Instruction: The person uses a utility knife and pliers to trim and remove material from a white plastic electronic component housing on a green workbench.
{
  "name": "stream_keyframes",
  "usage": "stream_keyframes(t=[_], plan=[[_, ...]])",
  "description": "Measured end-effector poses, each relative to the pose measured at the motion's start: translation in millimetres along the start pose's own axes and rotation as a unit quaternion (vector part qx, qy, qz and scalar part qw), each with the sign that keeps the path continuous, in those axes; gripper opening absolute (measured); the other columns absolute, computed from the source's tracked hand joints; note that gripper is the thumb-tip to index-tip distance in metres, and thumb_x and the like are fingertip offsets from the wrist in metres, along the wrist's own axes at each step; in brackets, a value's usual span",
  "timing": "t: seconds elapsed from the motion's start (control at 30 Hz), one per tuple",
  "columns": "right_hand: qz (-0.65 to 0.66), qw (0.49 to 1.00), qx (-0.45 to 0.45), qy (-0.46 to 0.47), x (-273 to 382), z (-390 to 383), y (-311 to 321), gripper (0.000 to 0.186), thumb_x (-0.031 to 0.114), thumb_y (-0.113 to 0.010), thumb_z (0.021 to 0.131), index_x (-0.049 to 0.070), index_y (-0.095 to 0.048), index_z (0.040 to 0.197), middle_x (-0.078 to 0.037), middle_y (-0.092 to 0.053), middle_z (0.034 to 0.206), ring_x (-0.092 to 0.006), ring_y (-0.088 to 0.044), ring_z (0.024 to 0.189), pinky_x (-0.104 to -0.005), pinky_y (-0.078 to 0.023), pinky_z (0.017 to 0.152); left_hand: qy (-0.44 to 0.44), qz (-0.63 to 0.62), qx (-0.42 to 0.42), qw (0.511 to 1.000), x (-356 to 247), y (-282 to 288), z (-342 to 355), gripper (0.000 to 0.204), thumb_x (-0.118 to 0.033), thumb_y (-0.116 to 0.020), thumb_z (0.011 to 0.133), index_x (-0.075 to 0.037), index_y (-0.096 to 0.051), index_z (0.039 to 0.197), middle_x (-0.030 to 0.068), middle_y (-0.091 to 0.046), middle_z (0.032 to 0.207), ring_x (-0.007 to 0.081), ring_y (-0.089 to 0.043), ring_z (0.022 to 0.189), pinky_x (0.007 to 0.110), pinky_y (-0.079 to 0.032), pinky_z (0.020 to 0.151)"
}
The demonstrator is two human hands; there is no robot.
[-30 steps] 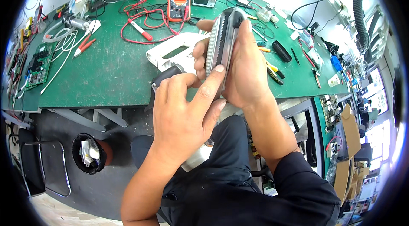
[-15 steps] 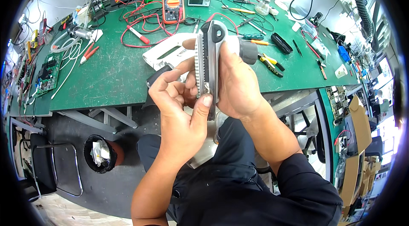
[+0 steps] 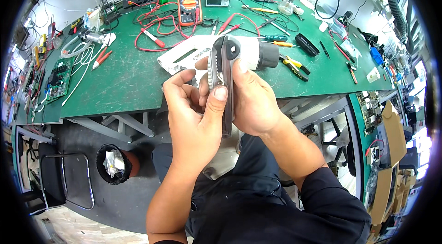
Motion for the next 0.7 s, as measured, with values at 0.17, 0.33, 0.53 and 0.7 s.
stream_keyframes(t=[0.17,0.33,0.53,0.7], plan=[[-0.027,0.999,-0.027,0.010,-0.2,-2.0,0.6,0.061,0.053,-0.038,0.103,0.000,-0.050,0.132,-0.010,-0.063,0.098,-0.0195,-0.062,0.091,-0.0356,-0.051,0.085,0.049,-0.081,0.032,0.995,-4.9,-3.4,-1.2,0.054,-0.037,-0.070,0.093,0.005,-0.050,0.121,0.0031,-0.050,0.090,0.0097,-0.050,0.083,0.025,-0.046,0.072],[0.027,0.999,0.019,-0.002,-3.4,-6.7,3.4,0.052,0.042,-0.037,0.108,-0.001,-0.052,0.132,-0.007,-0.062,0.116,-0.0143,-0.059,0.106,-0.0307,-0.048,0.094,0.038,-0.041,0.019,0.998,-7.2,-4.8,5.8,0.051,-0.039,-0.063,0.098,0.004,-0.054,0.123,0.0067,-0.061,0.106,0.0128,-0.058,0.094,0.029,-0.049,0.083],[-0.012,0.999,0.029,0.020,-2.9,-9.5,5.2,0.051,0.040,-0.037,0.108,-0.001,-0.053,0.132,-0.007,-0.061,0.120,-0.0135,-0.057,0.109,-0.0309,-0.047,0.095,0.058,-0.074,0.046,0.994,-13.8,-6.1,4.4,0.044,-0.029,-0.059,0.102,0.004,-0.052,0.130,0.0073,-0.063,0.115,0.0107,-0.059,0.103,0.026,-0.048,0.089],[-0.027,0.998,0.037,0.034,-3.9,-9.3,4.1,0.049,0.040,-0.037,0.108,0.000,-0.053,0.132,-0.006,-0.061,0.118,-0.0125,-0.057,0.107,-0.0295,-0.047,0.093,0.057,-0.101,0.039,0.993,-16.2,-7.4,2.6,0.043,-0.027,-0.060,0.101,0.004,-0.052,0.129,0.0074,-0.062,0.116,0.0110,-0.058,0.104,0.026,-0.047,0.090]])
Point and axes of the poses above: each hand's wrist, its own z-axis towards the middle knuckle, its own y-axis out of the back of the hand, x = y × z, the point moved 1 cm from there along z, towards the middle knuckle
